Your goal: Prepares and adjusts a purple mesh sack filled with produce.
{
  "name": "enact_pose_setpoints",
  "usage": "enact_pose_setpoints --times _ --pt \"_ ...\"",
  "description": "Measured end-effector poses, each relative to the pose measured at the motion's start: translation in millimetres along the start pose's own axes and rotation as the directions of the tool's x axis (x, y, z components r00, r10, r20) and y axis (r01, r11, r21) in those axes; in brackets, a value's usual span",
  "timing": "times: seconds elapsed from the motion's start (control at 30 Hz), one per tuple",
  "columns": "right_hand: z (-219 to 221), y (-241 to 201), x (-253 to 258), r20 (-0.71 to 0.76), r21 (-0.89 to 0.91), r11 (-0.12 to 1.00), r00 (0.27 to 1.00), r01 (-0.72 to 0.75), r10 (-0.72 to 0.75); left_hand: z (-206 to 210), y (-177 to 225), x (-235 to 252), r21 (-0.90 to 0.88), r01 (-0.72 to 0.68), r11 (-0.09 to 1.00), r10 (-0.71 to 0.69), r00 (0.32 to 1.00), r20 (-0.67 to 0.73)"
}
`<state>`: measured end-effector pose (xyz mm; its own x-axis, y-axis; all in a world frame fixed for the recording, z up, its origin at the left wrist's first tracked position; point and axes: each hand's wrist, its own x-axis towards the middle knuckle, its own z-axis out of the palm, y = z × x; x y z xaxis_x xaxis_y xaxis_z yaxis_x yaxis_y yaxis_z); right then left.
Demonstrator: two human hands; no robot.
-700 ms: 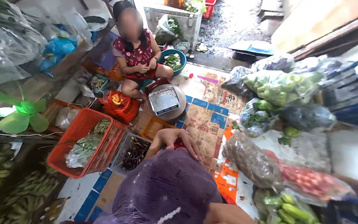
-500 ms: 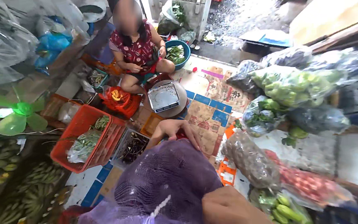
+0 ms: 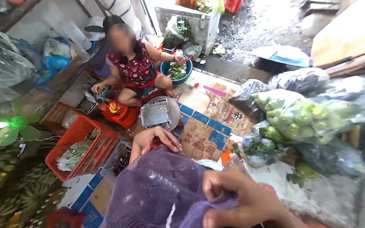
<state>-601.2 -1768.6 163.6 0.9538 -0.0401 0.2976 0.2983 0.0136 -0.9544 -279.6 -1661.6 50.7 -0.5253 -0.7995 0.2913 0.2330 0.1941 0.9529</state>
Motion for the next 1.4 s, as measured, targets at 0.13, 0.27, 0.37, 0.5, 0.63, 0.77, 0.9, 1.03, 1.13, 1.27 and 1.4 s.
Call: enact_pose_setpoints --times 0.13,0.27,0.37,0.5,0.63,0.77,0.9,1.03,1.13,1.27,1.4 --pt "-53 -5 -12 0.146 -0.129 0.991 0.989 -0.018 0.037 4 -4 51 0.024 0.031 0.999 -0.03 0.999 -0.034" --pt "-84 2 -26 0.215 -0.188 0.98 0.976 0.059 -0.018 9 -9 77 0.037 0.043 0.998 -0.039 0.995 -0.095" --pt "-104 -1 -33 0.21 -0.192 0.977 0.976 0.095 -0.054 7 -15 87 0.049 0.025 0.998 -0.018 0.99 -0.139" --pt "-132 -4 -48 0.213 -0.173 0.981 0.976 0.085 -0.047 10 -18 102 0.093 0.026 0.995 -0.009 0.985 -0.173" --pt "-156 1 -54 0.224 -0.089 0.984 0.966 0.155 -0.131 7 -18 115 0.089 0.045 0.995 -0.026 0.979 -0.204" --pt "-162 -4 -49 0.286 -0.18 0.951 0.938 0.252 -0.195 2 -22 126 0.093 0.003 0.996 0.009 0.99 -0.137" --pt "-153 -7 -30 0.277 -0.154 0.912 0.903 0.381 -0.33 -1 -15 131 0.149 0.069 0.986 -0.036 0.977 -0.211" --pt "-142 -15 -18 0.268 -0.105 0.854 0.842 0.509 -0.469 -6 -22 134 0.184 0.091 0.979 -0.053 0.978 -0.2" --pt "-137 -15 -19 0.302 -0.048 0.815 0.786 0.577 -0.539 -4 -33 133 0.187 0.091 0.978 -0.051 0.977 -0.206" --pt "-129 -13 -18 0.307 0.05 0.76 0.714 0.648 -0.629 -2 -32 136 0.186 0.069 0.98 -0.031 0.979 -0.201" --pt "-124 -23 -15 0.376 -0.027 0.736 0.689 0.676 -0.619 10 -24 147 0.198 0.337 0.921 -0.277 0.92 -0.278"
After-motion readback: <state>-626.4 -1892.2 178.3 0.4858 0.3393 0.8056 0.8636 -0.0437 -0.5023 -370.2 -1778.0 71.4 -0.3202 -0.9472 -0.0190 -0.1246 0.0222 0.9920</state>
